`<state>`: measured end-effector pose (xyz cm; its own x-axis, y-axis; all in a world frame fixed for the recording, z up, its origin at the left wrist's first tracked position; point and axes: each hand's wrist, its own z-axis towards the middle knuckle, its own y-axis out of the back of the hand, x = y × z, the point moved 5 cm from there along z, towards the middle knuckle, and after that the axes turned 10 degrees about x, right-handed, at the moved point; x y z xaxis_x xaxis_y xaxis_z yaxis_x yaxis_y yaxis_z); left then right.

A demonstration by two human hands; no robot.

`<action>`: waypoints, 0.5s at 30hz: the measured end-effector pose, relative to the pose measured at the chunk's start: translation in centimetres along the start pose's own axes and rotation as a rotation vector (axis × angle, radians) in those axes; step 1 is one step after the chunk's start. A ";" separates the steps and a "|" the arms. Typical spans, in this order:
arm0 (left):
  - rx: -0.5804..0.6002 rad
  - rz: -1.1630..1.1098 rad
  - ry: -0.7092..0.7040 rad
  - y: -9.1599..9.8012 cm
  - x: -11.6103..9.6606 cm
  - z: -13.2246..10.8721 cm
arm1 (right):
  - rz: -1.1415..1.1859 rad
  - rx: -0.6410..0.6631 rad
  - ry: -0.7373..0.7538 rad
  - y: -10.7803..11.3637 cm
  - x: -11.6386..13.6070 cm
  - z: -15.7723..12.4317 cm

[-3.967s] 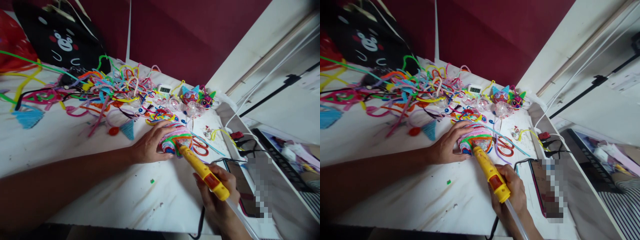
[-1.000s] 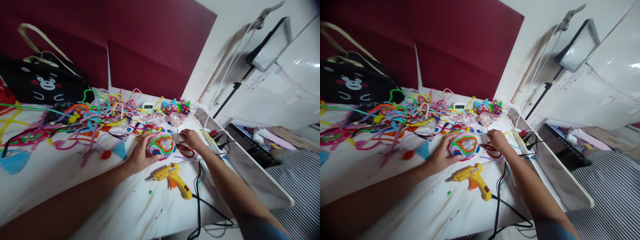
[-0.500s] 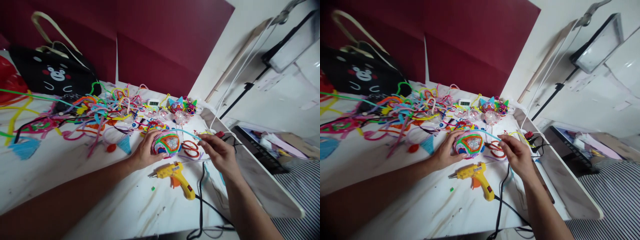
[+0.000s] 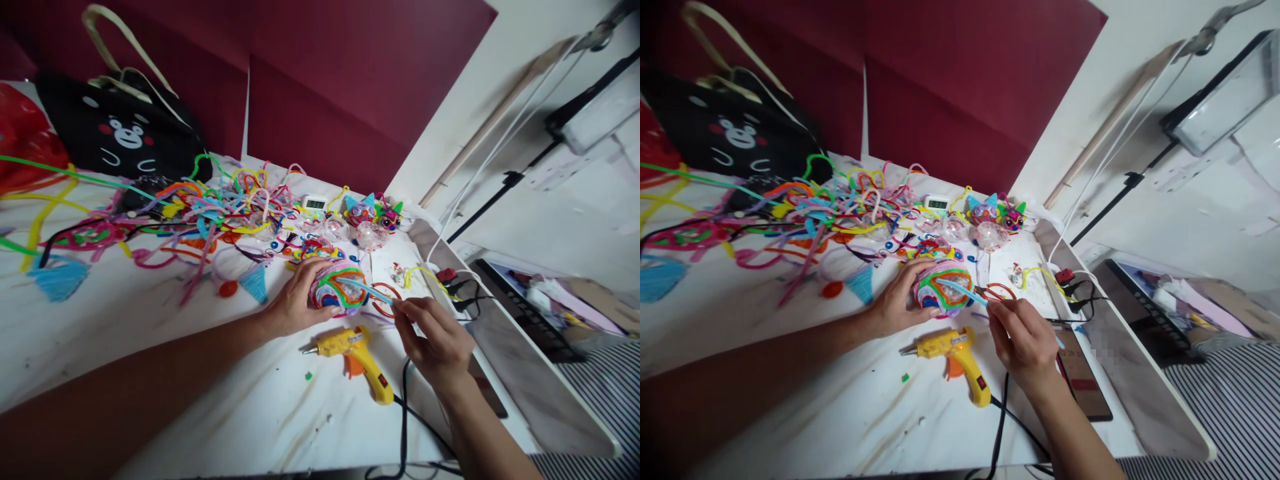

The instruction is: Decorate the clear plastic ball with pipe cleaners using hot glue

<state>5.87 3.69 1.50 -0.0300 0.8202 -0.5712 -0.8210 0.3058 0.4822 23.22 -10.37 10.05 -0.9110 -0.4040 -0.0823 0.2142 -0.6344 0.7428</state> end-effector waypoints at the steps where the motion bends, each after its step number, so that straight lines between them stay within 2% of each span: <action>1: -0.004 -0.001 -0.004 0.0 0.0 0.0 | -0.022 0.002 0.006 -0.1 0.0 -0.1; 10: -0.001 0.004 -0.010 -0.1 0.0 -0.1 | -0.108 0.065 0.125 -0.4 0.5 -0.6; 15: 0.010 -0.015 0.003 0.0 -0.2 0.0 | -0.119 0.137 0.139 -0.5 0.5 -0.7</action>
<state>5.87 3.53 1.57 -0.0195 0.8143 -0.5802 -0.8156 0.3227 0.4804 22.91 -10.72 9.21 -0.8677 -0.4245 -0.2586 0.0495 -0.5915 0.8048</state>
